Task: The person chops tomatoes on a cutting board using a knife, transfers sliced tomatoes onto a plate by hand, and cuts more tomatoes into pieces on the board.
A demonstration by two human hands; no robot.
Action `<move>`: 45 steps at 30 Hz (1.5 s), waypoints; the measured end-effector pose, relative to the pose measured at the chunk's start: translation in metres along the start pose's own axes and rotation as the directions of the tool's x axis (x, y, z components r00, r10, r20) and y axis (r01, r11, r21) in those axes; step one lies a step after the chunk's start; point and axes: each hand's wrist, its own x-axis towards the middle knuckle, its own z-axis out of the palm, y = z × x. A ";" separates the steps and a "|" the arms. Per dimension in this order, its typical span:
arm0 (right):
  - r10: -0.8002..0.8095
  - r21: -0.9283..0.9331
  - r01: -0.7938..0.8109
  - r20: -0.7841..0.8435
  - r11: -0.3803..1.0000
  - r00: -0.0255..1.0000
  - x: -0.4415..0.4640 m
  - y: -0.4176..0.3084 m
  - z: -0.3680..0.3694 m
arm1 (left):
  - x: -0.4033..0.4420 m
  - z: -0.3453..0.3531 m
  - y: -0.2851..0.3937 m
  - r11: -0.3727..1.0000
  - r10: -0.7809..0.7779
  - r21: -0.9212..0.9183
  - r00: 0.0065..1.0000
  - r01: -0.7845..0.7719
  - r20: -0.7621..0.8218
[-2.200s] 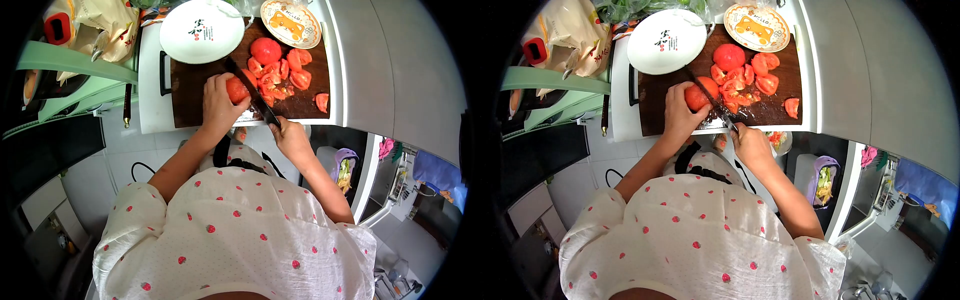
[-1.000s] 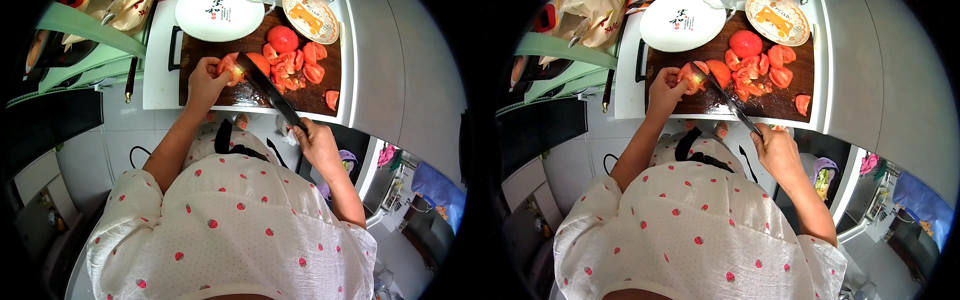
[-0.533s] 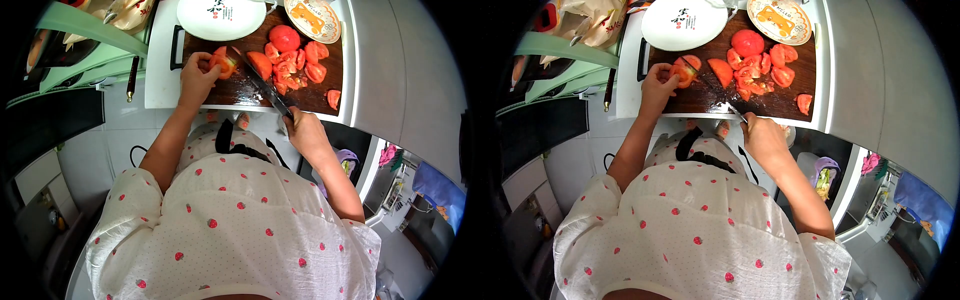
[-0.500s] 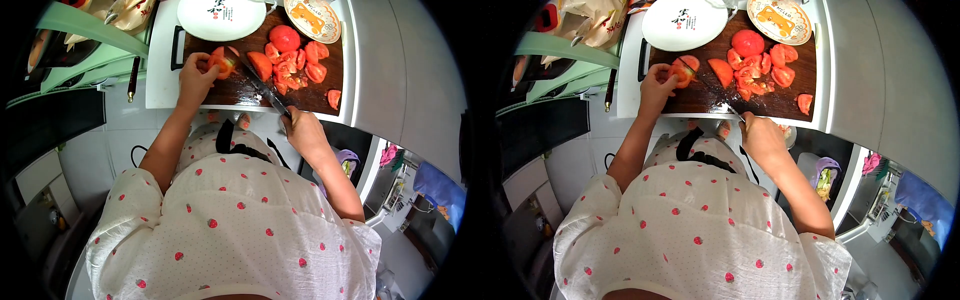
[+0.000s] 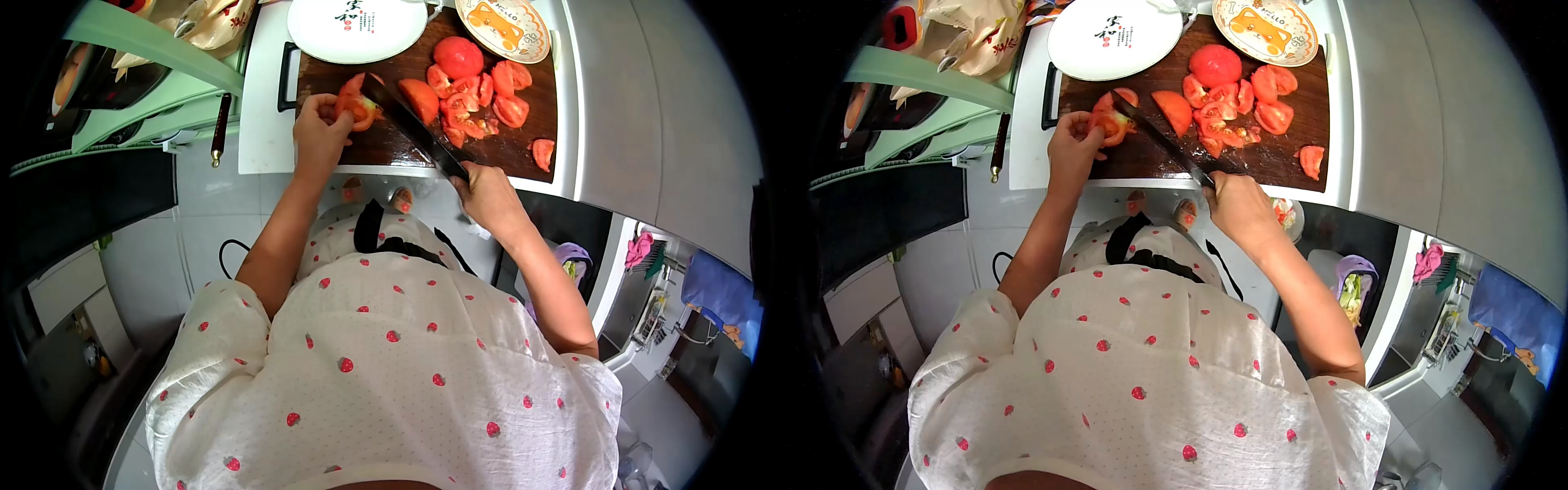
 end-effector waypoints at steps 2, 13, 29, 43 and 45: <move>-0.007 0.042 0.008 -0.017 0.999 1.000 -0.007 0.001 -0.002 | -0.004 0.003 0.000 1.000 -0.014 0.001 0.998 0.014 -0.057; -0.029 0.081 0.033 -0.048 0.996 0.998 -0.052 -0.012 -0.018 | -0.020 0.017 0.015 0.991 -0.062 0.113 0.992 0.075 -0.114; 0.012 -0.130 -0.009 0.025 0.991 1.000 -0.025 -0.017 -0.015 | -0.014 0.026 -0.003 0.981 0.101 0.175 0.987 -0.078 -0.128; 0.019 -0.077 -0.013 0.080 0.997 0.997 -0.013 -0.018 -0.027 | 0.007 -0.002 -0.003 0.832 0.336 0.435 0.937 -0.344 0.098; 0.012 -0.066 -0.008 0.067 0.998 0.998 -0.009 -0.016 -0.015 | 0.006 -0.002 -0.005 0.825 0.344 0.459 0.937 -0.329 0.053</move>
